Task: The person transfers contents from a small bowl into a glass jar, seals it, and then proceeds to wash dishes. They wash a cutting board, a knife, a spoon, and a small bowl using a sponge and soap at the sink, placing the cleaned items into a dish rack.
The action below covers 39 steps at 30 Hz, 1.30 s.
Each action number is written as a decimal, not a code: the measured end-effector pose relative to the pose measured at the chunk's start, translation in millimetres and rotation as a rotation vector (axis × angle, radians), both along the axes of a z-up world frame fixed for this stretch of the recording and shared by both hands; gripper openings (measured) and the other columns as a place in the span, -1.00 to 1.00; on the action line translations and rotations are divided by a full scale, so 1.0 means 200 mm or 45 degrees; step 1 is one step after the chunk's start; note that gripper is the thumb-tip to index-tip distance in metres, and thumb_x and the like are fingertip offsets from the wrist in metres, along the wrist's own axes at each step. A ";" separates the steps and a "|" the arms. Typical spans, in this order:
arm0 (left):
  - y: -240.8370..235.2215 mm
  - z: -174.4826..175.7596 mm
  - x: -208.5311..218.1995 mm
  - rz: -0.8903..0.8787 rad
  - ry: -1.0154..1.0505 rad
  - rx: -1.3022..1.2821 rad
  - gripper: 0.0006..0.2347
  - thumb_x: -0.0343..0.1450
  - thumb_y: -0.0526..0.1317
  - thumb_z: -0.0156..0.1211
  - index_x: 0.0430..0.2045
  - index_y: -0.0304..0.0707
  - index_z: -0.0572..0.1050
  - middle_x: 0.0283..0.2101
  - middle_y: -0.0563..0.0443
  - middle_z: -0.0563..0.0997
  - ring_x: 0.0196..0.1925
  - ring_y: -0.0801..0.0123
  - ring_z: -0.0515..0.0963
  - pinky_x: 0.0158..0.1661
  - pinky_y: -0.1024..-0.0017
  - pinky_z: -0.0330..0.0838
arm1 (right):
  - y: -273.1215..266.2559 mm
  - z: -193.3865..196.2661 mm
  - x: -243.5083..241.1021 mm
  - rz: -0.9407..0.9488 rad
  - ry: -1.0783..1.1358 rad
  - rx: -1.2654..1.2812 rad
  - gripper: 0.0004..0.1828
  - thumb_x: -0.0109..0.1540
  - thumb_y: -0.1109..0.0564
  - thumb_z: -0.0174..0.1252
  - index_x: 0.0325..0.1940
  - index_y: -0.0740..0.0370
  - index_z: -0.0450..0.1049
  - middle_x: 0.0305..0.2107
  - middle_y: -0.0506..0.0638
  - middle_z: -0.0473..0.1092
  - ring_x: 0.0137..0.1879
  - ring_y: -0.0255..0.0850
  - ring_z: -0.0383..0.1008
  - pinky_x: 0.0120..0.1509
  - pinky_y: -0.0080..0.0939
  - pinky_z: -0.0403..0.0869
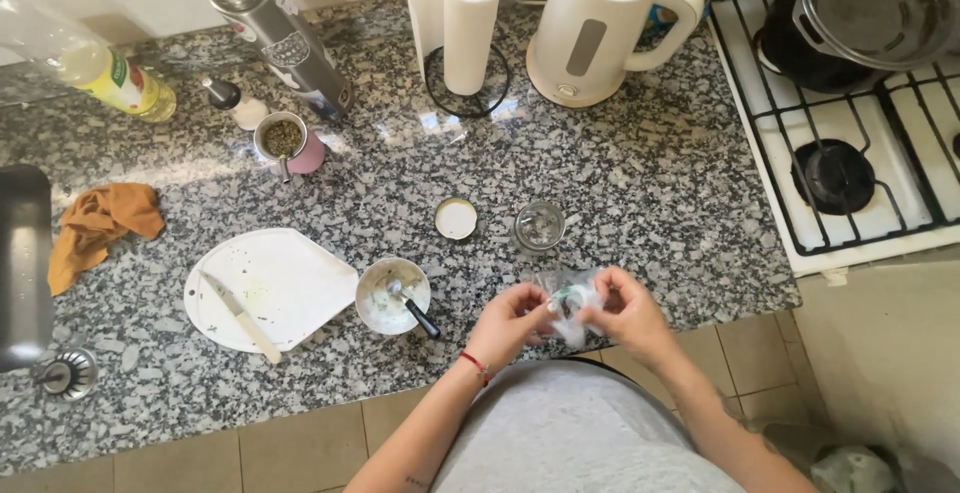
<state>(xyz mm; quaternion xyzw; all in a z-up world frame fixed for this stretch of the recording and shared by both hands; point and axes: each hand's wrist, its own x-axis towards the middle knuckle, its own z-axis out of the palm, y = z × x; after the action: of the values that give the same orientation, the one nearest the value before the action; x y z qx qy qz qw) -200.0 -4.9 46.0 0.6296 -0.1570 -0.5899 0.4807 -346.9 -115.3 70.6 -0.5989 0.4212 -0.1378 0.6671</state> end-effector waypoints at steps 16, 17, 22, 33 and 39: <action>0.01 -0.10 0.04 0.352 0.119 -0.090 -0.56 0.05 -0.47 0.25 -0.26 -0.12 0.29 -0.36 0.20 0.36 -0.36 0.52 0.38 -0.40 0.66 0.31 | -0.13 -0.52 -0.07 -0.480 -0.163 0.809 -0.80 0.22 0.10 0.04 -0.11 0.19 0.34 -0.29 0.07 0.47 -0.25 -0.14 0.52 -0.23 -0.11 0.53; 0.01 -0.16 0.05 0.327 -0.088 -0.067 -0.64 0.10 -0.41 0.22 -0.28 -0.11 0.32 -0.31 0.13 0.41 -0.30 0.46 0.39 -0.30 0.56 0.33 | -0.12 -0.53 -0.07 -0.488 -0.177 0.763 -0.75 0.22 0.08 0.05 -0.05 0.18 0.31 -0.27 0.05 0.45 -0.22 -0.17 0.51 -0.21 -0.12 0.53; 0.01 -0.18 0.05 0.156 -0.543 0.001 -0.81 0.20 -0.34 0.12 -0.41 -0.02 0.33 -0.18 0.11 0.37 -0.43 0.43 0.42 -0.38 0.46 0.38 | -0.01 -0.15 0.04 -0.351 -0.129 0.380 -0.44 0.09 0.28 0.18 0.11 0.16 0.11 -0.25 0.04 0.33 -0.24 -0.28 0.40 -0.25 -0.37 0.47; 0.00 0.12 -0.02 -0.529 -1.430 -0.039 -0.56 0.21 -0.57 0.03 -0.06 -0.11 0.35 0.11 -0.08 0.18 -0.33 -0.04 0.58 -0.48 0.27 0.56 | -0.02 -0.18 0.01 0.525 0.705 -0.993 -0.55 -0.02 0.34 0.10 -0.07 0.09 0.37 0.03 0.13 0.15 0.13 0.18 0.31 0.17 0.10 0.38; -0.02 0.14 -0.02 -0.529 -1.455 -0.091 -0.52 0.16 -0.56 0.06 -0.05 -0.13 0.33 0.09 -0.13 0.16 -0.27 -0.14 0.57 -0.46 0.22 0.56 | -0.02 -0.12 0.04 0.550 0.872 -1.044 -0.54 -0.01 0.28 0.19 -0.03 0.09 0.40 0.11 0.12 0.14 0.18 0.12 0.27 0.08 0.09 0.43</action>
<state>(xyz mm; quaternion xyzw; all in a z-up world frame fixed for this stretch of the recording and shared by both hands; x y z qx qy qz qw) -203.7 -8.3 73.2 0.7862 -0.5294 -0.2344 0.2162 -338.1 -119.7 47.3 -0.8915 0.3934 0.0514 0.2189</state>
